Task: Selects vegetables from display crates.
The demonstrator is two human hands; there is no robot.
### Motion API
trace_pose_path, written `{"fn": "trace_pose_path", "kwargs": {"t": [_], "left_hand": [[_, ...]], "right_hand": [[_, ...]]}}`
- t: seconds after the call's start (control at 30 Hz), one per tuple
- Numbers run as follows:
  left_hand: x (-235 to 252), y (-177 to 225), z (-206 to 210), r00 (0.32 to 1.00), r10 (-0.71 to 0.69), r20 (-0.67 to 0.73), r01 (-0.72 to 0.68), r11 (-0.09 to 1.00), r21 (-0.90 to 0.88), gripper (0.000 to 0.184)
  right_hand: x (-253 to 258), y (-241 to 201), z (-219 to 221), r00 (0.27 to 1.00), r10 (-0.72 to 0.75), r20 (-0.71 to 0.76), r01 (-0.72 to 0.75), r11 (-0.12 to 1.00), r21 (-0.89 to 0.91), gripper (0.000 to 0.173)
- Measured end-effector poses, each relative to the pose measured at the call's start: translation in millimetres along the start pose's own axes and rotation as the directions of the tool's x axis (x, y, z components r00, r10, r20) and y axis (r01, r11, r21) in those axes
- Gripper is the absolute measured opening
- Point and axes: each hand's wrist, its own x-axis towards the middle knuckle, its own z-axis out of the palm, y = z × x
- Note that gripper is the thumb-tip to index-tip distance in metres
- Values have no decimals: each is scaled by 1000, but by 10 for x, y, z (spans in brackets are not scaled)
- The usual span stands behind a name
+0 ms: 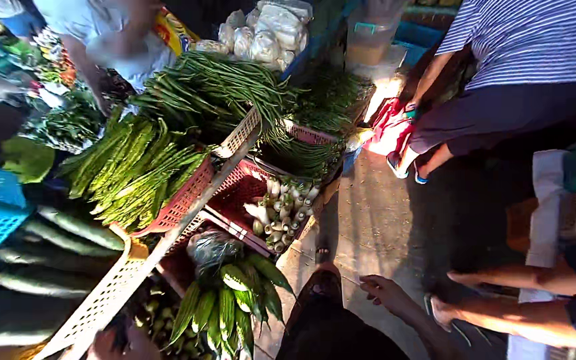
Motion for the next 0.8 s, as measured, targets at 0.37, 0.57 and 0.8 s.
{"fn": "trace_pose_path", "kwargs": {"t": [0.37,0.57,0.8], "left_hand": [[-642,3794,2743,539,488,686,-146,857,-495,43],[-460,4968,3170,161,278,947,-297,929,-222,42],[976,4349,3789,680,-493,543,479,859,180,86]], "right_hand": [[1665,-1625,-2373,945,-176,-275,157,984,-88,42],[1817,-1498,-3350,998,63,-26,-67,830,-554,46],[1946,-1429,-3459,992,129,8,-103,822,-559,42]]}}
